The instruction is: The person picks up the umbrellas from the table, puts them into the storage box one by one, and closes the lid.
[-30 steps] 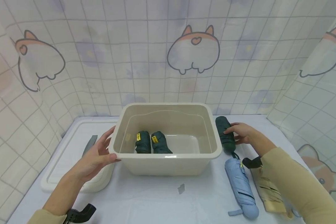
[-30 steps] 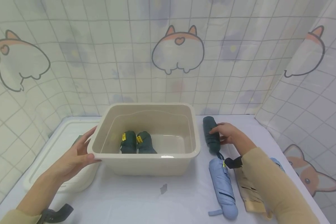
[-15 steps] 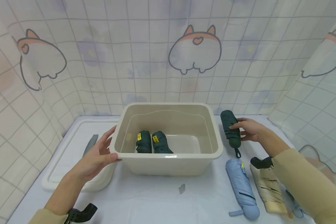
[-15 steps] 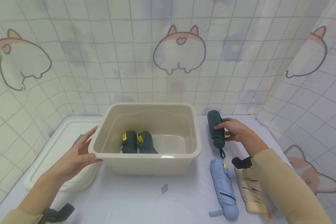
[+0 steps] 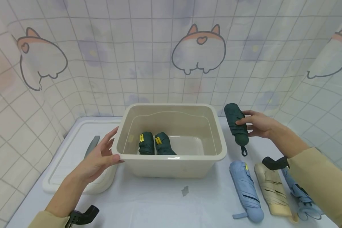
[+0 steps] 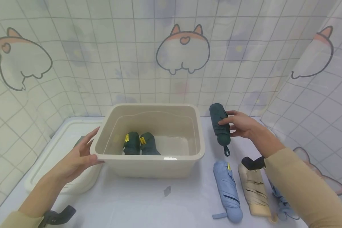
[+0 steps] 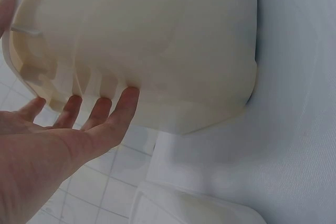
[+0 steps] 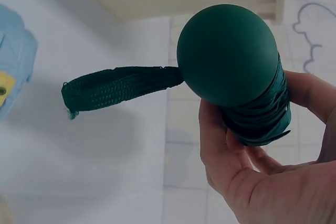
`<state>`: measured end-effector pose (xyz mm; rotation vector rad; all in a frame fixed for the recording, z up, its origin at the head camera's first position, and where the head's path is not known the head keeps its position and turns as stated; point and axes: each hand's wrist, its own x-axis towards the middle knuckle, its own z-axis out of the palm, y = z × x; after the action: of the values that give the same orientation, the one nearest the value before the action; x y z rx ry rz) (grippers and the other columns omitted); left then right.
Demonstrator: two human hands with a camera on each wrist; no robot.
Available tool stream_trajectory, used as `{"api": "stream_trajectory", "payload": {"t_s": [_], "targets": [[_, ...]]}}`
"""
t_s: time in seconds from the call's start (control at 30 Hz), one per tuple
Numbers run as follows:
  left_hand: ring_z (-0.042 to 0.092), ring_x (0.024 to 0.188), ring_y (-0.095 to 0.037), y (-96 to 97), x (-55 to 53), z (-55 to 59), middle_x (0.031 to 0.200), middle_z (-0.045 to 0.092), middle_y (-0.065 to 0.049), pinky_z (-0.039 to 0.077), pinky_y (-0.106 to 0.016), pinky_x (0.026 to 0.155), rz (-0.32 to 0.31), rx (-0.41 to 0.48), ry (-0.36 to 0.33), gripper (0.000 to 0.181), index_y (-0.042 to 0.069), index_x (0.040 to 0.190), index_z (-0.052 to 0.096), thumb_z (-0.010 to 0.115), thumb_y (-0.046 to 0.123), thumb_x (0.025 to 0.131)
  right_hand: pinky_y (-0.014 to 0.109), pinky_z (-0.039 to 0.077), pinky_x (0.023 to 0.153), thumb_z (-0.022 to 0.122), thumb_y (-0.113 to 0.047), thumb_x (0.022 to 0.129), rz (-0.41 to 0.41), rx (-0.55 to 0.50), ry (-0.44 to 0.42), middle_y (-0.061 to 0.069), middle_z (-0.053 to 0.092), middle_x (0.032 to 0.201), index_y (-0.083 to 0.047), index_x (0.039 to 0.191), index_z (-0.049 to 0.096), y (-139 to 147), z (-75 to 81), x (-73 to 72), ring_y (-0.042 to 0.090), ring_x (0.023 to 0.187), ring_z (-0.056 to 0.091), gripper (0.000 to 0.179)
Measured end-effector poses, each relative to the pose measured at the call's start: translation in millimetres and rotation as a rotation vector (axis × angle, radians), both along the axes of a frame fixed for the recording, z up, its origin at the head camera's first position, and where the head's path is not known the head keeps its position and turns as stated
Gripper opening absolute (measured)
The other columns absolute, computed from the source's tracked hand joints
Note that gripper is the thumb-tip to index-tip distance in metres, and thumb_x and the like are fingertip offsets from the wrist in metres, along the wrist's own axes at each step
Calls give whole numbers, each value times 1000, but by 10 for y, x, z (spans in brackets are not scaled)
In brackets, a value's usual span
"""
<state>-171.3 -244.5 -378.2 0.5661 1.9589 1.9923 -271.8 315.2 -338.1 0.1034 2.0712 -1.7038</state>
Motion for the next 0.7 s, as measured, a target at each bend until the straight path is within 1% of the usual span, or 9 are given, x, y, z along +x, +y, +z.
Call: {"api": "stream_trajectory", "payload": {"t_s": [0.07,0.17,0.3,0.4,0.6,0.7], "targets": [[43,137,-32,1,2,3,161,23,-17,48,-48,99,-1,-1,3,96,27,166,12,74,12,95,63,32,111,60,-10,101,12,-2,14,35,15,158,-5,162,-12,-37,62,13,50,141,31,95],[44,137,-32,-1,3,2,160,23,-18,49,-47,98,-5,6,2,95,27,166,12,74,12,95,60,35,110,60,-12,101,30,13,34,33,19,157,-5,162,-10,-93,162,21,48,138,35,94],[44,137,-31,-8,7,-7,161,22,-19,49,-45,98,-8,16,-2,95,26,166,12,74,11,96,51,46,104,60,-15,102,53,49,53,30,24,156,-5,163,-7,-151,292,25,43,135,41,92],[44,137,-31,-7,17,-3,161,23,-18,50,-45,98,-1,14,-6,95,26,166,11,74,11,95,44,51,98,60,-16,102,64,62,67,29,24,156,-4,163,-6,-204,393,41,41,132,43,90],[43,137,-30,10,30,11,161,24,-16,49,-46,98,13,5,-7,95,27,166,12,74,11,95,39,55,92,59,-16,103,80,49,97,26,27,153,-3,163,-5,-330,588,66,36,126,47,88],[43,136,-31,17,26,15,161,23,-17,49,-45,98,10,9,-8,95,27,166,12,74,12,95,39,55,92,59,-15,103,86,39,107,25,27,152,-1,162,-3,-426,678,80,36,127,46,87]]}}
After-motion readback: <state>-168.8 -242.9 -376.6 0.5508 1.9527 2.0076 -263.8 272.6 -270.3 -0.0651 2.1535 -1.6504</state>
